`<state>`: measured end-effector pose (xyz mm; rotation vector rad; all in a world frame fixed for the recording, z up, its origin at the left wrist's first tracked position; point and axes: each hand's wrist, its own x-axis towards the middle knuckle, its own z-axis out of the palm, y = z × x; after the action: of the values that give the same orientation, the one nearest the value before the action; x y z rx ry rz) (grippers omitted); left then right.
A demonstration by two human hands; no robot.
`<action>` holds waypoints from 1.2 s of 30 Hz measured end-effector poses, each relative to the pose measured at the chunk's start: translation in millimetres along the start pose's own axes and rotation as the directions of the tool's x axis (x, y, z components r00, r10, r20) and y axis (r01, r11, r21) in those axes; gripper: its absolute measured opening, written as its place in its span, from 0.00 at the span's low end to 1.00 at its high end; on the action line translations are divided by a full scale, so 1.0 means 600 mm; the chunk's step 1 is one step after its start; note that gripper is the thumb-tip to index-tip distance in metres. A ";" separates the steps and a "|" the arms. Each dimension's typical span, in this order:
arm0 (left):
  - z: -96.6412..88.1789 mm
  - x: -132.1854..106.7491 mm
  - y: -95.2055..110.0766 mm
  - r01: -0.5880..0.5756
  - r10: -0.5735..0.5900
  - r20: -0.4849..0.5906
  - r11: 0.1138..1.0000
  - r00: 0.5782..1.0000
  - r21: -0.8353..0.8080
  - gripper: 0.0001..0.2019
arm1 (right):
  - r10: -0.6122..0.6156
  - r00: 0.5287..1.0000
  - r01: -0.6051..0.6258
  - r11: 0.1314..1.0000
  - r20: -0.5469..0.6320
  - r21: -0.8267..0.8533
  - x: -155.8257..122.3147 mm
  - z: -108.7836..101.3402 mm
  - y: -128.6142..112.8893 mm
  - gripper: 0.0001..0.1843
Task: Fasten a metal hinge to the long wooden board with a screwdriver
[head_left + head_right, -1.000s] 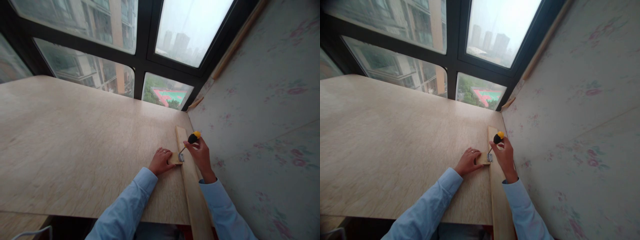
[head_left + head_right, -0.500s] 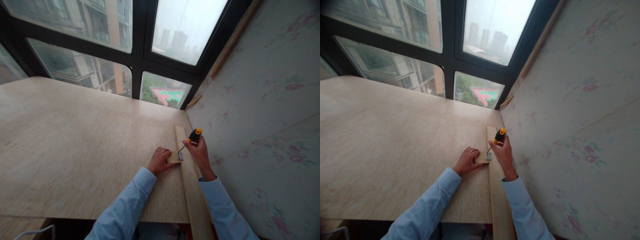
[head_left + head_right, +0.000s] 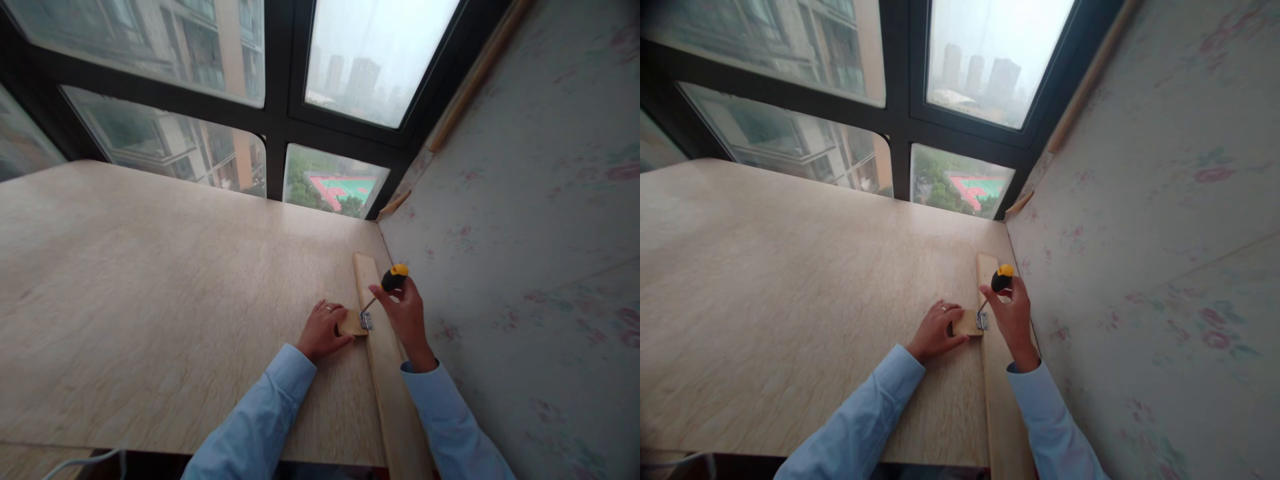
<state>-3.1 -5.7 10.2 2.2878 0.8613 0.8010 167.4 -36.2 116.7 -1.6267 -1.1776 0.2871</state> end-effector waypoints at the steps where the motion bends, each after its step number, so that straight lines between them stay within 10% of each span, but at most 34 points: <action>1: 0.000 0.000 0.000 0.001 -0.001 -0.001 1.000 1.000 -0.003 0.27 | 0.007 1.000 -0.007 1.000 -0.003 -0.010 -0.001 -0.002 -0.002 0.22; 7: -0.006 0.000 0.006 0.013 -0.013 0.020 1.000 1.000 -0.010 0.27 | 0.026 0.994 -0.054 0.963 0.109 0.262 -0.006 -0.006 -0.002 0.26; 14: -0.010 0.002 0.010 0.021 -0.021 0.031 1.000 0.999 -0.014 0.27 | 0.061 0.998 -0.060 0.996 -0.024 0.060 -0.002 -0.014 0.018 0.29; 20: -0.006 0.000 0.004 0.013 -0.013 0.011 1.000 1.000 -0.024 0.26 | 0.033 0.995 -0.055 0.970 0.095 0.238 -0.008 -0.016 0.016 0.34; 25: -0.004 -0.001 0.002 0.018 -0.018 0.014 1.000 1.000 -0.014 0.27 | 0.066 0.998 -0.066 0.998 -0.006 -0.013 -0.007 -0.017 0.006 0.29; 36: -0.004 -0.001 0.000 0.010 -0.011 0.017 1.000 1.000 0.001 0.27 | 0.051 0.999 -0.052 0.993 0.017 0.102 -0.008 -0.008 0.006 0.31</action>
<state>-5.1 -5.7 11.3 2.2861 0.8657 0.7755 170.4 -42.7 114.3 -1.5694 -1.1148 0.3862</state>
